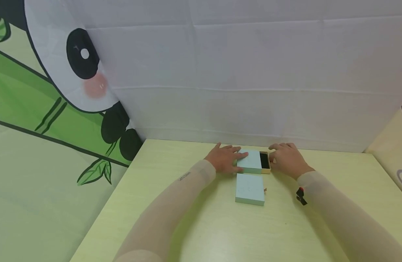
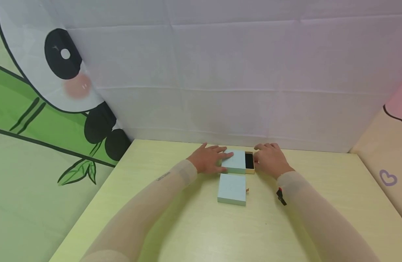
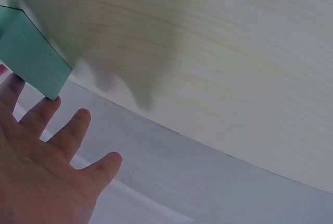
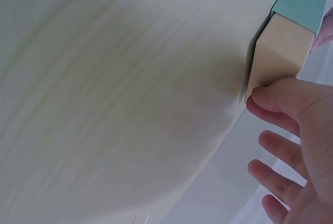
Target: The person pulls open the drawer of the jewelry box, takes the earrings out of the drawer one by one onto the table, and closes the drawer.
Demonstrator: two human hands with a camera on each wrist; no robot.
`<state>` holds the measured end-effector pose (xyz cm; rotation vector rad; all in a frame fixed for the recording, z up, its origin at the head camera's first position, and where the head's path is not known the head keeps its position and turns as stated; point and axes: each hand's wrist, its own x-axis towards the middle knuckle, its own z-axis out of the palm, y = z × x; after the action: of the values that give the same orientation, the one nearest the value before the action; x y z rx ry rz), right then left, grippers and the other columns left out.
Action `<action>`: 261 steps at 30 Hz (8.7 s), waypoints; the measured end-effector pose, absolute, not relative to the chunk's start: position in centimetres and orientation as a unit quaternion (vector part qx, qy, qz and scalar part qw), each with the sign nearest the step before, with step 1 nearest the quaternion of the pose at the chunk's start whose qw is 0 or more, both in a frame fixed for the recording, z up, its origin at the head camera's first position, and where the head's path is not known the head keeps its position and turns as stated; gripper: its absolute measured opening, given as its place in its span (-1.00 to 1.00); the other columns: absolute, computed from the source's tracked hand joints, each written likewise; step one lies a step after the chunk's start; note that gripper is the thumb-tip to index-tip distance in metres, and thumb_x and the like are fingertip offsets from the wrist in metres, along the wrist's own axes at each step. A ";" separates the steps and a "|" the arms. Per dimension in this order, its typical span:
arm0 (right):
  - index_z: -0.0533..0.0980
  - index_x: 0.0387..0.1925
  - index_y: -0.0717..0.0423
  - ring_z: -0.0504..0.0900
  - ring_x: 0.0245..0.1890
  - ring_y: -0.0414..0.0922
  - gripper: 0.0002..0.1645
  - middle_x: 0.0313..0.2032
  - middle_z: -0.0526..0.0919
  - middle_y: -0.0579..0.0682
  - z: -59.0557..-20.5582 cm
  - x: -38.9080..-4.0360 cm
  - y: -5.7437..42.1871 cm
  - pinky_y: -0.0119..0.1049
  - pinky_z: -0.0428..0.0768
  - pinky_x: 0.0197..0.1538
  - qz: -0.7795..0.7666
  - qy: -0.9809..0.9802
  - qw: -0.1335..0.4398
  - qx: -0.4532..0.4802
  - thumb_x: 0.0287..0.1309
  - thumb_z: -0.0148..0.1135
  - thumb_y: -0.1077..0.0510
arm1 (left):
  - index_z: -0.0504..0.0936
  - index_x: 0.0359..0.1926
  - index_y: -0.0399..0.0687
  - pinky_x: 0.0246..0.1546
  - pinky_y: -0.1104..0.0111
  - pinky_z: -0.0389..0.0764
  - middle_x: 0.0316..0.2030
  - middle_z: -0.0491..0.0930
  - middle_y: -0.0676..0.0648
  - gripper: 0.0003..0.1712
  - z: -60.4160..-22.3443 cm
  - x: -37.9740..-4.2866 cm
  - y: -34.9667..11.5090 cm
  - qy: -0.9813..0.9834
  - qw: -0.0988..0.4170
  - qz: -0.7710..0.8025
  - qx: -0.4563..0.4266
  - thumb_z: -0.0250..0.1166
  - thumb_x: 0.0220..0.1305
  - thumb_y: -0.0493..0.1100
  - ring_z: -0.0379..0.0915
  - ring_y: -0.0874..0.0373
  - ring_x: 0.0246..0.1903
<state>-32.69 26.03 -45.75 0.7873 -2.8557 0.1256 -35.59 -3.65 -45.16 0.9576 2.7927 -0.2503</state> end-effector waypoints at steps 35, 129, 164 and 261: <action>0.96 -0.17 -0.02 0.77 0.38 0.40 -0.89 0.39 0.84 0.25 -46.4 -35.0 25.6 0.48 0.58 0.53 0.037 -0.962 0.074 0.261 0.44 0.57 0.16 | 0.08 0.92 0.70 0.92 -0.29 0.19 0.93 0.17 0.16 -0.09 -44.7 -35.9 -3.1 0.942 0.082 -0.088 0.312 0.09 0.74 0.59 0.18 0.02 0.91; 0.88 0.06 -0.24 0.82 0.36 0.16 -0.70 0.34 0.87 0.00 -47.5 -20.9 24.2 0.34 0.68 0.44 0.090 -0.942 0.124 0.298 0.34 0.73 -0.07 | 0.23 0.90 0.58 0.94 -0.21 0.17 0.91 0.21 0.22 -0.03 -46.0 -24.2 -7.5 0.888 0.044 -0.011 0.457 0.24 0.65 0.59 0.11 0.11 0.93; 0.97 -0.27 -0.20 0.82 0.33 0.13 -0.93 0.26 0.90 0.02 -48.0 -22.6 24.1 0.28 0.73 0.36 0.060 -0.920 0.168 0.350 0.27 0.77 0.09 | 0.40 0.83 0.60 0.87 -0.15 0.37 0.83 0.38 0.24 -0.28 -46.5 -24.8 -5.8 0.885 0.004 -0.071 0.460 0.15 0.82 0.45 0.38 0.08 0.82; 0.97 -0.35 -0.25 0.85 0.23 0.19 -0.84 0.17 0.93 0.02 -48.8 -22.1 31.4 0.28 0.73 0.27 0.026 -0.925 0.200 0.321 0.10 0.83 0.13 | 0.34 0.86 0.54 0.72 0.21 0.60 0.88 0.28 0.23 -0.25 -46.5 -25.3 -5.6 0.893 0.064 -0.023 0.444 0.20 0.83 0.37 0.22 0.08 0.89</action>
<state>-22.07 31.43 -48.80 0.8968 -2.5858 0.0733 -25.33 -5.57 -46.49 1.3421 2.6970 -0.0708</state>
